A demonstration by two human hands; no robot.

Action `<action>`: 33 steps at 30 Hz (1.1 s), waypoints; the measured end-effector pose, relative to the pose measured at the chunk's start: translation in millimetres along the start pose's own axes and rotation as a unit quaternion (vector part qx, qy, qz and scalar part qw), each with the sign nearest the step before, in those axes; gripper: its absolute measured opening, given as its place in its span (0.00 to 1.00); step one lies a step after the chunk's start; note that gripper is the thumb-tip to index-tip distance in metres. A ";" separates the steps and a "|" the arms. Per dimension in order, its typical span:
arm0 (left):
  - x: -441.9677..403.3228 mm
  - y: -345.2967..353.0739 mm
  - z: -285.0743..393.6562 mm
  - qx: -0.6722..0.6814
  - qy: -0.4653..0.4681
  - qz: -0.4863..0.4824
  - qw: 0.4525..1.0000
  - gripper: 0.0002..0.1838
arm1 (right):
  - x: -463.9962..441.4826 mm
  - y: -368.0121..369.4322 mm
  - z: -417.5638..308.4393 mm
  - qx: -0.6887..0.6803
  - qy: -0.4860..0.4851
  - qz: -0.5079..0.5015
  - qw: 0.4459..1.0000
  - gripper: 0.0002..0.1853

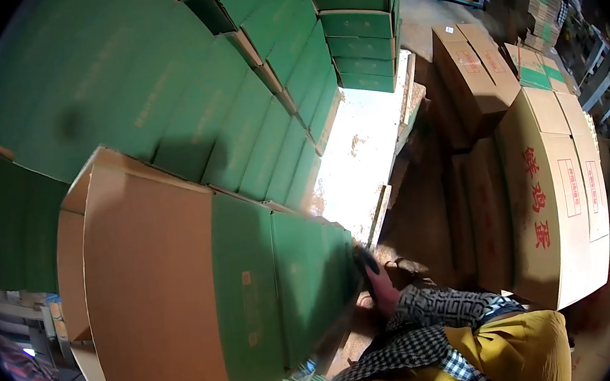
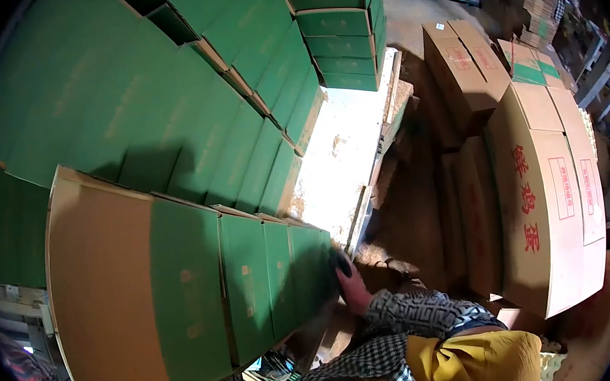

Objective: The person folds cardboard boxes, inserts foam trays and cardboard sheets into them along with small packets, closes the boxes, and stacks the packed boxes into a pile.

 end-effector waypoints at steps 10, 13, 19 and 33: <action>-2.5 26.4 -4.9 -0.005 0.012 -0.037 0.999 0.32 | -27.9 36.7 85.5 0.530 -0.069 0.047 0.844 0.32; -3.0 34.2 -5.7 -0.001 0.012 -0.048 0.999 0.32 | -10.5 58.1 3.4 0.508 -0.110 0.029 0.854 0.30; 1.4 59.8 -6.2 0.013 0.009 -0.070 0.997 0.33 | -83.3 9.6 -57.9 0.294 -0.061 -0.116 0.947 0.24; 12.1 206.7 5.9 0.080 -0.010 -0.151 0.985 0.33 | -298.1 -96.0 -246.3 0.303 -0.034 0.037 0.952 0.21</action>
Point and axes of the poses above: each hand's wrist, its own x-axis away from the middle knuckle, its own y-axis out of the palm, z = x × y, the point moved 3 cm from there along -x, towards the middle knuckle, and after that the axes turned 1 degree about -y, right-handed, at the moved point
